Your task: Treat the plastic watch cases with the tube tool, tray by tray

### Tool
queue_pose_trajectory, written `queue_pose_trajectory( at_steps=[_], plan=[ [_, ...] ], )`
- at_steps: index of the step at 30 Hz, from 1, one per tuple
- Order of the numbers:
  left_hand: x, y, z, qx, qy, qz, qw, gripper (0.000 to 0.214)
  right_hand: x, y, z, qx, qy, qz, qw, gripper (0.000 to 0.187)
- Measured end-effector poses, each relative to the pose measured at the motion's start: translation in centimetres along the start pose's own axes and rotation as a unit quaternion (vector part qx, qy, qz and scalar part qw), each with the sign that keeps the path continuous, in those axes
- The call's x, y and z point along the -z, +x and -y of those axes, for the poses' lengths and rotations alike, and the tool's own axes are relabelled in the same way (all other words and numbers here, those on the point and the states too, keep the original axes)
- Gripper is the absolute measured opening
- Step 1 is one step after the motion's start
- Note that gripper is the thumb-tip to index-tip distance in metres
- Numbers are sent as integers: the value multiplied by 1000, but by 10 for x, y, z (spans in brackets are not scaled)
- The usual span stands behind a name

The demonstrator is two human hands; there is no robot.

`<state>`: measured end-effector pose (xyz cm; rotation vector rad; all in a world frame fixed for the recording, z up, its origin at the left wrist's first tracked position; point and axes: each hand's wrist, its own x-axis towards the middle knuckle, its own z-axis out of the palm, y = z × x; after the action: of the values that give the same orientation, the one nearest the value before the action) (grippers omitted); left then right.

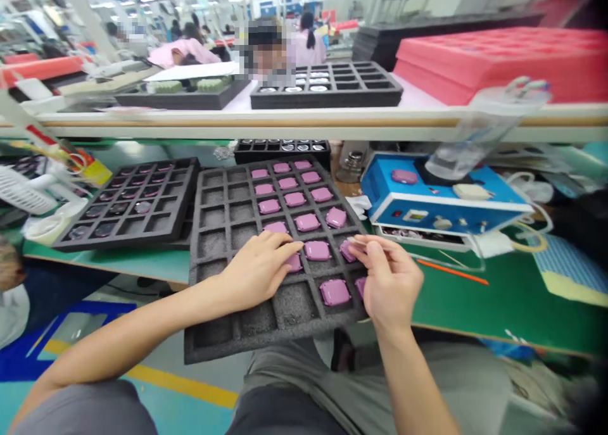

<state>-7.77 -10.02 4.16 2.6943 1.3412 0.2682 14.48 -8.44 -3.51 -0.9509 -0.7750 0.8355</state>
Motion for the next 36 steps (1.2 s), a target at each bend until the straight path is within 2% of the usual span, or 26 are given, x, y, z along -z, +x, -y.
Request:
queue_pose_trajectory(
  at_steps=[3, 6, 7, 8, 9, 11, 12, 14, 17, 19, 21, 25, 29, 32, 36],
  plan=[
    [-9, -7, -5, -31, 34, -16, 999, 29, -1, -3, 2, -1, 13, -15, 1000, 20],
    [-5, -14, -2, -64, 51, -39, 996, 30, -2, -6, 5, 3, 10, -27, 1000, 20],
    [1, -16, 6, -46, 55, -51, 996, 31, -2, -7, 6, 2, 4, -29, 1000, 20],
    [10, -18, 19, -1, 62, -64, 996, 31, -2, -8, 7, 0, -4, -30, 1000, 20],
    [22, -21, 36, 65, 73, -80, 992, 32, -3, -9, 7, -3, -12, -29, 999, 21],
    [47, -35, 86, 251, 111, -119, 954, 33, -3, -10, 8, -8, -25, -28, 999, 20],
    [58, -45, 114, 315, 124, -129, 932, 34, -2, -10, 8, -10, -31, -28, 999, 20],
    [74, -74, 169, 419, 136, -110, 891, 35, -2, -10, 8, -10, -39, -34, 999, 20],
    [82, -112, 226, 481, 133, -45, 866, 39, 0, -10, 7, -19, -39, -32, 999, 24],
    [84, -124, 249, 489, 134, -8, 862, 37, 0, -9, 6, -25, -31, -21, 999, 29],
    [87, -126, 264, 483, 139, 14, 865, 35, 0, -9, 4, -26, -24, -15, 999, 32],
    [96, -120, 279, 471, 143, 20, 870, 38, 1, -6, 0, -35, -8, -21, 999, 35],
    [100, -117, 280, 483, 135, 0, 865, 45, 1, -3, 0, -55, 7, -14, 998, 36],
    [96, -118, 271, 491, 120, -30, 863, 46, 0, -3, 1, -60, 13, -8, 998, 36],
    [90, -120, 245, 503, 90, -99, 854, 33, 2, -2, 3, -66, 22, 1, 998, 38]
  ],
)
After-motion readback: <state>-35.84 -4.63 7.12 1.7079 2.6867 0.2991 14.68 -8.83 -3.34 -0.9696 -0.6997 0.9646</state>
